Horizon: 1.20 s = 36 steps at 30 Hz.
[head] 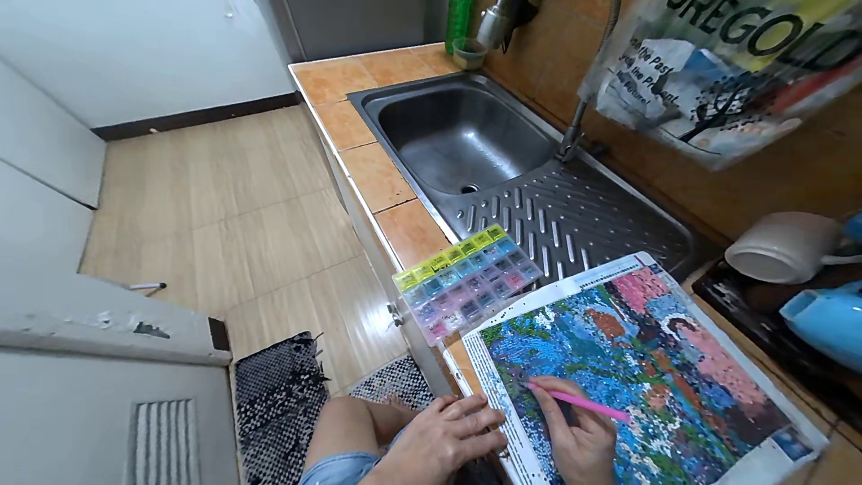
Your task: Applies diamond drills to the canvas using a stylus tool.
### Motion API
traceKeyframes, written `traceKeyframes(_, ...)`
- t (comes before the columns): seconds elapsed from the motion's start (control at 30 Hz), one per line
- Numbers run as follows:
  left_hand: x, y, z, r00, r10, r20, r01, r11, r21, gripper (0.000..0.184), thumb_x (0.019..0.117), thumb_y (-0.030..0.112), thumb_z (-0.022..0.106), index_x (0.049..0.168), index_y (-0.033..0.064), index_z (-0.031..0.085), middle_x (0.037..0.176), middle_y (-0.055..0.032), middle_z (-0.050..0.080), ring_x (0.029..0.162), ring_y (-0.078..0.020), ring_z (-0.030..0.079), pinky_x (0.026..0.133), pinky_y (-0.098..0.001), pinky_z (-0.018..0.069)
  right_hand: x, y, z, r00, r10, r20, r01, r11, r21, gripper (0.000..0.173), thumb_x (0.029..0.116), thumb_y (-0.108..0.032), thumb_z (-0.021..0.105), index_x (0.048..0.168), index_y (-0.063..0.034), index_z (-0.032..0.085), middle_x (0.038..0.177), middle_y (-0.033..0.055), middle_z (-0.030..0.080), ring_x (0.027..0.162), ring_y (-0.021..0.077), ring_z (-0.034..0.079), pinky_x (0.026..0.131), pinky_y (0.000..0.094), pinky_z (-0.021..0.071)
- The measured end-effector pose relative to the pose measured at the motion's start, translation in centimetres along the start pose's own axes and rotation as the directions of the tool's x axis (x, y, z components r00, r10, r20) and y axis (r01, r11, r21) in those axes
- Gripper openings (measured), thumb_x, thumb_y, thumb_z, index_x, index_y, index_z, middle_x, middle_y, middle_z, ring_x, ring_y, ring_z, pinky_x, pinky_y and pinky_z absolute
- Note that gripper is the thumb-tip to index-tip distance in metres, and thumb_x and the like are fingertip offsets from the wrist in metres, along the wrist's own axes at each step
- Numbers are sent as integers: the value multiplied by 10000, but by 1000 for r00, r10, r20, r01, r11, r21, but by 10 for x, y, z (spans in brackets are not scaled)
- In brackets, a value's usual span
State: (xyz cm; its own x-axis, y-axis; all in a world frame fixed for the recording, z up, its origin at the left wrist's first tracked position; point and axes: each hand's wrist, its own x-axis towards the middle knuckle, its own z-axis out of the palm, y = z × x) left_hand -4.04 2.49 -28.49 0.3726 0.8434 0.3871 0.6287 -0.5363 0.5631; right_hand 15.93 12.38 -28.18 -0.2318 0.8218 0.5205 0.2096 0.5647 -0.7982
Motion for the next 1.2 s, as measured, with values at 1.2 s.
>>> traceKeyframes(1.2,-2,0,3,1000,-1,-21,1,1000,-12,486,827,-120,612,1201,169,726,1361,-37,672,1340,-278,575,1039,-451,500,-3,-5,-5,999,25,29,-24,999,-27,110,998,-169,621,963,-83,680,958,-53,715,874,-66,655,763,103,552)
